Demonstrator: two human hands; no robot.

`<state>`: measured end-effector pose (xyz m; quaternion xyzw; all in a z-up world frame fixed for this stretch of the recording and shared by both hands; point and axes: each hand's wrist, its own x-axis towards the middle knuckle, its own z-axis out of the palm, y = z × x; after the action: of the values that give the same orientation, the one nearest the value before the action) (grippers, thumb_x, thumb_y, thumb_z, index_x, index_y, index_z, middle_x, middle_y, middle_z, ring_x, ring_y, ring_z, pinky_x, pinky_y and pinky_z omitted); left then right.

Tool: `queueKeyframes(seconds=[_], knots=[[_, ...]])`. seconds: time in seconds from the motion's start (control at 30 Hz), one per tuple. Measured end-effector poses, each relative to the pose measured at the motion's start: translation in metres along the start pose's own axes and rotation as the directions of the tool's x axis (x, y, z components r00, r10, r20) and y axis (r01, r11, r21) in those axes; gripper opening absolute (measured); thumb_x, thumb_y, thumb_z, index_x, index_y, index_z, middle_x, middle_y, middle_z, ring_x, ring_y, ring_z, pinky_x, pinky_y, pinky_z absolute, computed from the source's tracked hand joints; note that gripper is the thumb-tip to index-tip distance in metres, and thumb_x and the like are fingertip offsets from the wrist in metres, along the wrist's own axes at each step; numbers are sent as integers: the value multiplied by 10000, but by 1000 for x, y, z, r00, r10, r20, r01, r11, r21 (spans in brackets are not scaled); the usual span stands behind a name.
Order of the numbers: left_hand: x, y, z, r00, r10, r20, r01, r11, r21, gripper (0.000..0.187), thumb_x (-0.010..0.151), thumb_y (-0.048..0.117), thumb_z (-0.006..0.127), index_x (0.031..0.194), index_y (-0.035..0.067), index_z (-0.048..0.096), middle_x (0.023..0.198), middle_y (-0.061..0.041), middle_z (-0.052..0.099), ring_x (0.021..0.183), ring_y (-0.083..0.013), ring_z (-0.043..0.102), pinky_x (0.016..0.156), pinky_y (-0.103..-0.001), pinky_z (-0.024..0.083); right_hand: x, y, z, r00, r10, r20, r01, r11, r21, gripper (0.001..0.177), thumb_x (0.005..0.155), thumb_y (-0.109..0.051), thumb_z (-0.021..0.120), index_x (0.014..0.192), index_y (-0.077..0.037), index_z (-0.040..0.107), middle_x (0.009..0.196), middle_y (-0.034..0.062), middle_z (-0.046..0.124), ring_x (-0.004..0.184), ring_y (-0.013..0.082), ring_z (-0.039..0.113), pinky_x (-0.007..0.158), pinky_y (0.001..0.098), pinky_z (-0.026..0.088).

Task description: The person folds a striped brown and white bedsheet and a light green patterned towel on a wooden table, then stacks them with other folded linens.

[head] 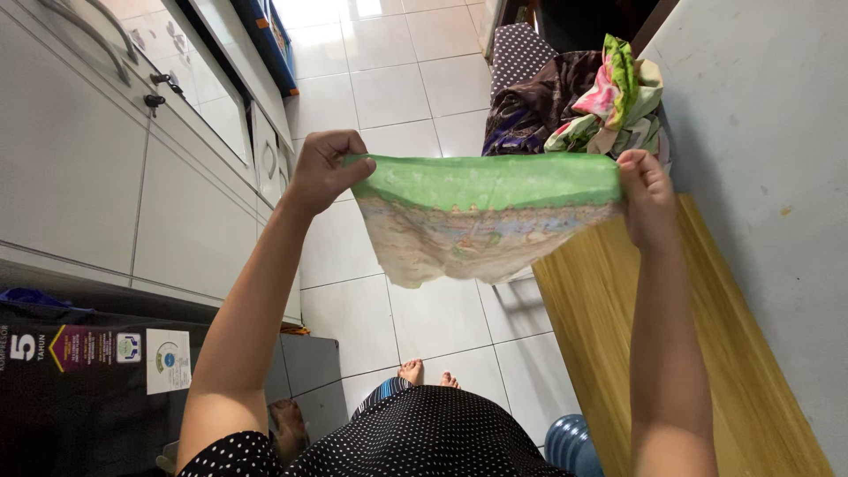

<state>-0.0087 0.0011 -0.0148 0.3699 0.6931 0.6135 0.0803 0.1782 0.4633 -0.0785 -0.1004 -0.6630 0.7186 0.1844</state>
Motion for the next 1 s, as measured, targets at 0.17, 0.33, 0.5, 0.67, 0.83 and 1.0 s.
queueKeyframes(seconds=[0.17, 0.33, 0.5, 0.67, 0.83, 1.0], knots=[[0, 11, -1, 995, 99, -2, -97, 978, 186, 125, 901, 47, 765, 819, 15, 676, 761, -17, 649, 723, -78, 577, 705, -283, 493, -5, 8, -1, 987, -155, -35, 136, 939, -315, 146, 1081, -230, 665, 1050, -142, 554, 851, -89, 514, 732, 6, 435, 632, 184, 379], [-1, 24, -6, 1000, 19, -17, -7, 831, 557, 88, 858, 144, 795, 852, 58, 776, 761, -42, 691, 662, -149, 612, 602, -314, 495, -4, 11, -10, 986, -165, -6, 157, 951, -264, 145, 1142, -226, 601, 1053, -121, 555, 869, -97, 508, 744, 1, 415, 649, 183, 362], [-4, 20, -10, 974, 193, 116, -201, 517, 832, 88, 936, 179, 748, 898, 99, 755, 815, -24, 719, 788, -206, 689, 831, -395, 537, -1, -1, -3, 996, -86, 20, 86, 909, -407, 115, 1109, -163, 621, 1046, -68, 607, 851, -58, 527, 747, 32, 430, 654, 214, 358], [0, 11, -6, 974, 218, 63, -127, 296, 947, 147, 1033, 194, 668, 1119, 75, 677, 870, -51, 714, 856, -235, 695, 889, -415, 497, -5, -32, 19, 988, -152, 6, 136, 866, -481, 96, 1090, -123, 610, 1061, -46, 660, 828, -27, 639, 708, 47, 511, 628, 240, 403], [7, 12, -9, 939, 345, -15, -57, 197, 979, 292, 955, 153, 671, 1234, 68, 685, 942, -47, 702, 919, -225, 674, 858, -428, 455, 0, -61, 25, 970, -239, 49, 205, 690, -694, 234, 1054, -67, 606, 1261, -66, 714, 857, 23, 684, 726, 40, 560, 622, 239, 447], [7, 17, 1, 895, 439, -82, -65, 309, 949, 96, 941, 101, 741, 1012, 100, 676, 970, -52, 633, 973, -258, 618, 904, -406, 448, 6, -66, 21, 984, -175, 28, 169, 877, -450, 148, 1099, -75, 604, 1181, -69, 727, 872, -5, 695, 668, 47, 528, 555, 249, 398]])
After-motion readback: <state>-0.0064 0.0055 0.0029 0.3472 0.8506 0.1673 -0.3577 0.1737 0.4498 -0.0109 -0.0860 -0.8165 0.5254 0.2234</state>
